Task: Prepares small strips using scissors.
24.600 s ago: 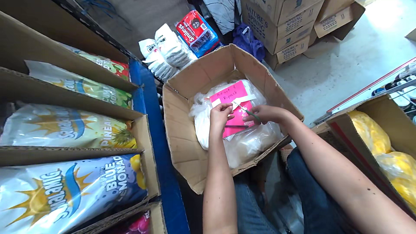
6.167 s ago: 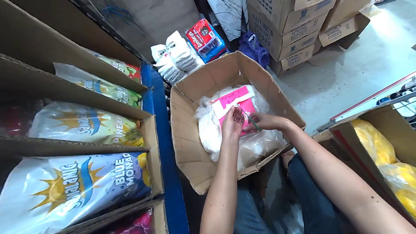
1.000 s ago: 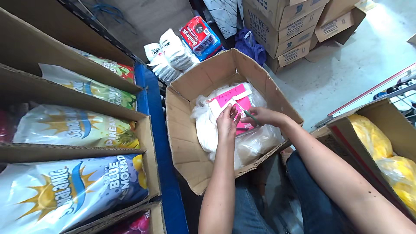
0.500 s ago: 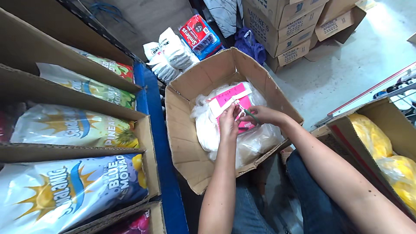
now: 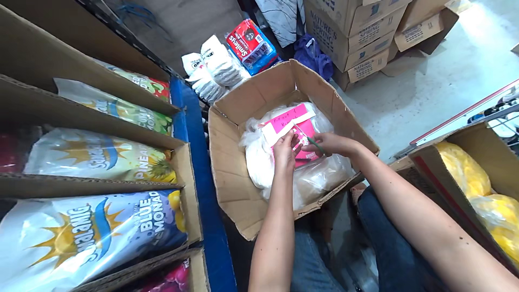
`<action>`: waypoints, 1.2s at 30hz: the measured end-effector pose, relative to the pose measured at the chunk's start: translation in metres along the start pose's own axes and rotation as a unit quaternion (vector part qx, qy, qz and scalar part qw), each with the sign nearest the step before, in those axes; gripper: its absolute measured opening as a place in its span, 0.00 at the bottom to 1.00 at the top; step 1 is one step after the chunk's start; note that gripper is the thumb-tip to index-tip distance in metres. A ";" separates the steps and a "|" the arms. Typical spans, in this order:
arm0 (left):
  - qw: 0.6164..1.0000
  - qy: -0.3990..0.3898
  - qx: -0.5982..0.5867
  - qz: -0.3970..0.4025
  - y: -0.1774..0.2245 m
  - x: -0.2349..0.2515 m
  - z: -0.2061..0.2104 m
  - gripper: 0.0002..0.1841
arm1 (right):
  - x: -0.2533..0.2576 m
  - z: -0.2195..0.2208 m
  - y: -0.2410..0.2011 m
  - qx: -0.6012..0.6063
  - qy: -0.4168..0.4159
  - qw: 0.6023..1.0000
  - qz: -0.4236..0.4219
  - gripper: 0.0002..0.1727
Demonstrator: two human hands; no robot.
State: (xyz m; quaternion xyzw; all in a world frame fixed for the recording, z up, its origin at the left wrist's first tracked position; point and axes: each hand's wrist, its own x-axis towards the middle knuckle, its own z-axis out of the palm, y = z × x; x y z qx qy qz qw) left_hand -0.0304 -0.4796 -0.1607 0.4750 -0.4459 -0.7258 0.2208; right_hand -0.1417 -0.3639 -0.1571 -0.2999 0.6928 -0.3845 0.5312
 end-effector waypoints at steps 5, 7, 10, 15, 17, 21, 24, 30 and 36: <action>0.986 -0.006 0.167 0.022 -0.014 0.021 -0.007 0.12 | 0.003 0.000 0.001 -0.017 -0.002 1.000 0.025 0.28; 0.977 -0.021 0.213 0.013 -0.016 0.026 -0.008 0.13 | 0.003 -0.001 0.001 -0.017 -0.003 1.000 0.026 0.27; 0.957 -0.044 0.285 0.004 -0.017 0.031 -0.012 0.14 | 0.004 -0.001 0.002 -0.023 -0.004 0.999 0.033 0.28; 0.964 -0.025 0.262 0.047 -0.015 0.034 -0.022 0.15 | 0.003 -0.002 0.002 -0.059 -0.024 0.996 0.057 0.30; 0.971 -0.034 0.224 0.073 -0.014 0.034 -0.025 0.14 | 0.001 0.000 0.000 -0.072 -0.032 0.995 0.066 0.31; 0.971 -0.080 0.190 0.121 -0.012 0.033 -0.024 0.18 | -0.002 0.000 -0.003 -0.078 -0.037 0.994 0.072 0.31; 0.959 -0.097 0.219 0.148 -0.012 0.028 -0.021 0.17 | -0.002 0.000 -0.002 -0.080 -0.039 0.993 0.073 0.31; 0.935 -0.110 0.307 0.142 -0.010 0.022 -0.016 0.14 | 0.000 0.000 -0.001 -0.058 -0.046 0.994 0.074 0.32; 0.944 -0.087 0.283 0.146 -0.010 0.024 -0.017 0.16 | -0.001 0.000 -0.001 -0.047 -0.046 0.995 0.070 0.31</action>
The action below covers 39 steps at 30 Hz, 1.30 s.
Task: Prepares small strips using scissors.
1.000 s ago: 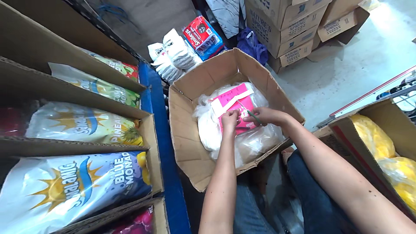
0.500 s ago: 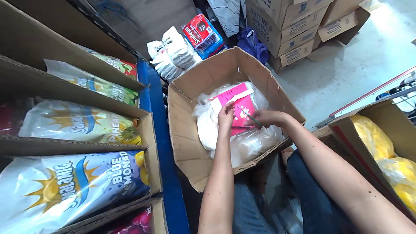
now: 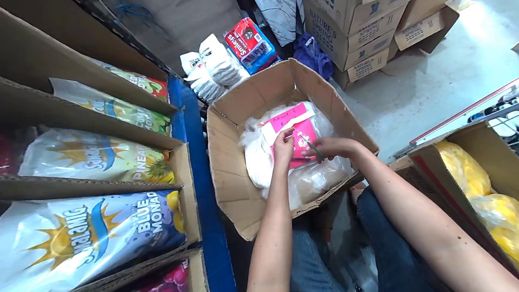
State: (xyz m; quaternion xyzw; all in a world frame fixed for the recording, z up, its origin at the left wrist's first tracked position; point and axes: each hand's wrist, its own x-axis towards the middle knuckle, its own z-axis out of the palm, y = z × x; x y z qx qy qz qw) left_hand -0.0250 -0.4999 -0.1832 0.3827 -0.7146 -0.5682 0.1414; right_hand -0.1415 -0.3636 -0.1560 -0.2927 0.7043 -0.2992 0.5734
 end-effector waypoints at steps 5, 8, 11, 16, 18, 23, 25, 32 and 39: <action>0.997 0.013 0.041 -0.057 -0.018 0.010 -0.008 0.17 | 0.003 -0.001 0.002 -0.007 -0.004 1.000 0.022 0.33; 0.985 -0.007 0.147 -0.094 -0.030 0.016 -0.012 0.17 | 0.004 -0.002 0.002 -0.046 0.007 0.998 0.050 0.33; 0.965 -0.021 0.228 -0.124 -0.030 0.017 -0.013 0.18 | 0.006 -0.001 0.003 -0.106 0.032 0.992 0.056 0.34; 0.933 -0.010 0.322 -0.158 -0.022 0.023 -0.007 0.20 | 0.005 -0.001 0.002 -0.168 0.057 0.982 0.067 0.41; 0.926 -0.008 0.335 -0.172 -0.018 0.026 -0.002 0.25 | 0.006 -0.001 0.003 -0.187 0.065 0.977 0.078 0.44; 0.904 -0.042 0.376 -0.200 -0.014 0.028 0.003 0.23 | 0.004 -0.001 0.000 -0.181 0.069 0.978 0.080 0.46; 0.901 -0.051 0.377 -0.209 -0.017 0.029 0.001 0.20 | 0.006 -0.001 0.002 -0.169 0.068 0.981 0.069 0.46; 0.918 -0.052 0.351 -0.179 -0.027 0.023 -0.007 0.17 | 0.002 -0.001 0.001 -0.155 0.070 0.984 0.057 0.44; 0.900 -0.082 0.383 -0.189 -0.024 0.028 -0.010 0.19 | 0.003 -0.002 0.002 -0.139 0.073 0.986 0.058 0.42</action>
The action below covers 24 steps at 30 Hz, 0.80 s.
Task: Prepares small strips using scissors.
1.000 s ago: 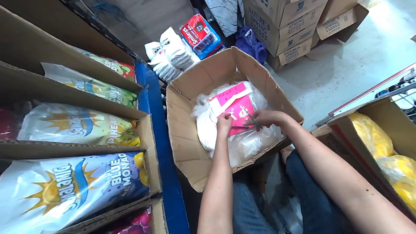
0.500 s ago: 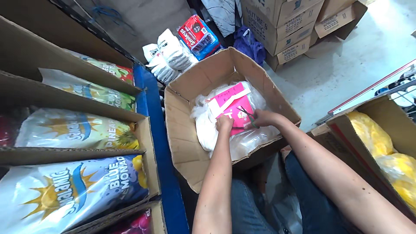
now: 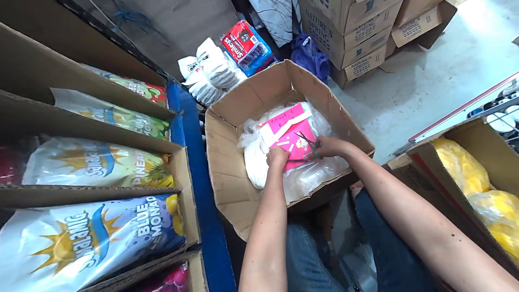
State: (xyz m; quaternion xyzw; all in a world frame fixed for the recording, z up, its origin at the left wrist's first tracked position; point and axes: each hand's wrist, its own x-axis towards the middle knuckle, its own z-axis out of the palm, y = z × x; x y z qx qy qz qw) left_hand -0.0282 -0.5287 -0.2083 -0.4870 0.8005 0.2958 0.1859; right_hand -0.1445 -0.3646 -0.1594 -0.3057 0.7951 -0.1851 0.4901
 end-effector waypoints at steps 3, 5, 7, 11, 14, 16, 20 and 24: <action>0.999 0.022 -0.044 0.021 -0.005 0.005 -0.002 0.17 | 0.002 0.000 0.001 0.006 0.003 1.000 0.000 0.43; 0.994 0.067 -0.074 0.044 -0.008 0.009 -0.004 0.18 | 0.005 0.001 0.003 0.003 0.002 1.000 -0.003 0.43; 0.991 0.098 -0.062 0.068 -0.009 0.015 -0.005 0.18 | 0.007 0.002 0.004 0.001 0.004 1.000 -0.004 0.42; 0.991 0.094 0.040 0.091 -0.001 0.021 -0.006 0.19 | 0.006 0.001 0.002 -0.004 0.004 1.000 0.001 0.43; 0.985 0.085 0.118 0.095 0.004 0.022 -0.006 0.16 | 0.007 0.001 0.002 -0.006 0.002 1.000 0.001 0.44; 0.982 0.067 0.150 0.088 0.006 0.022 -0.007 0.17 | 0.008 0.002 0.002 -0.005 0.004 1.000 0.000 0.43; 0.986 0.034 0.138 0.083 0.004 0.022 -0.008 0.19 | 0.005 -0.001 0.001 -0.010 0.004 1.000 0.001 0.42; 0.994 0.032 0.080 0.072 -0.005 0.025 -0.005 0.20 | 0.004 0.000 0.001 -0.005 0.005 1.000 0.002 0.42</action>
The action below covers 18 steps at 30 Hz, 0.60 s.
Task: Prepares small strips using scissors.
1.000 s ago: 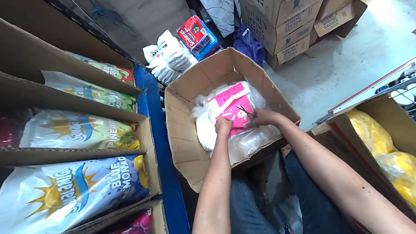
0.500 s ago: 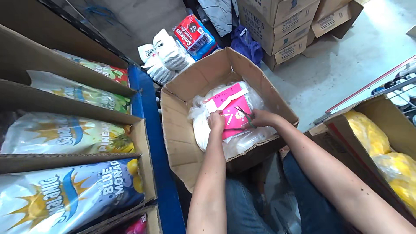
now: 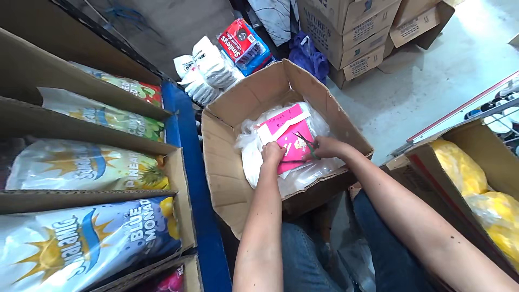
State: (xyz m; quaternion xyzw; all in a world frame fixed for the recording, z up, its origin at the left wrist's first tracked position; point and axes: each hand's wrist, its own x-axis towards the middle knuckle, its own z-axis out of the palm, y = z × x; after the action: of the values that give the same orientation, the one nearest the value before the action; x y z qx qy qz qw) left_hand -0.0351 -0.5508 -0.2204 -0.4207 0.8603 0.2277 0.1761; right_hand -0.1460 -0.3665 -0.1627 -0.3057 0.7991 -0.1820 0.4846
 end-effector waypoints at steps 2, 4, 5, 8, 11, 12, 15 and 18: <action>1.000 0.001 -0.026 -0.002 -0.002 0.000 0.000 0.20 | 0.000 0.000 -0.001 0.001 -0.001 1.000 -0.001 0.42; 0.999 0.004 -0.049 0.002 -0.002 -0.002 0.001 0.18 | 0.000 0.000 0.000 0.004 -0.001 1.000 -0.001 0.42; 0.998 0.006 -0.061 0.008 -0.002 -0.003 0.002 0.17 | -0.001 0.000 0.000 0.006 -0.001 1.000 -0.001 0.42; 0.994 0.016 -0.102 0.025 -0.004 -0.005 0.002 0.16 | 0.002 0.002 0.002 0.018 0.007 1.000 -0.008 0.42; 0.986 0.062 -0.144 0.056 0.000 -0.017 -0.004 0.16 | 0.007 0.002 0.005 0.063 0.050 0.996 -0.034 0.41; 0.980 0.092 -0.157 0.082 0.003 -0.023 -0.007 0.16 | 0.008 0.001 0.006 0.099 0.077 0.991 -0.050 0.40; 0.948 0.188 -0.164 0.197 0.020 -0.052 -0.012 0.15 | 0.005 -0.002 0.005 0.232 0.134 0.960 -0.080 0.37; 0.907 0.264 -0.131 0.302 0.037 -0.076 -0.008 0.11 | 0.002 -0.002 0.005 0.338 0.138 0.925 -0.109 0.32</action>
State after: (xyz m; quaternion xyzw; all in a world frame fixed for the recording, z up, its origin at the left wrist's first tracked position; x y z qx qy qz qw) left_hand -0.0209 -0.4862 -0.1670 -0.2049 0.9236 0.2614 -0.1916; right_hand -0.1504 -0.3645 -0.1657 -0.1809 0.7107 -0.5333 0.4217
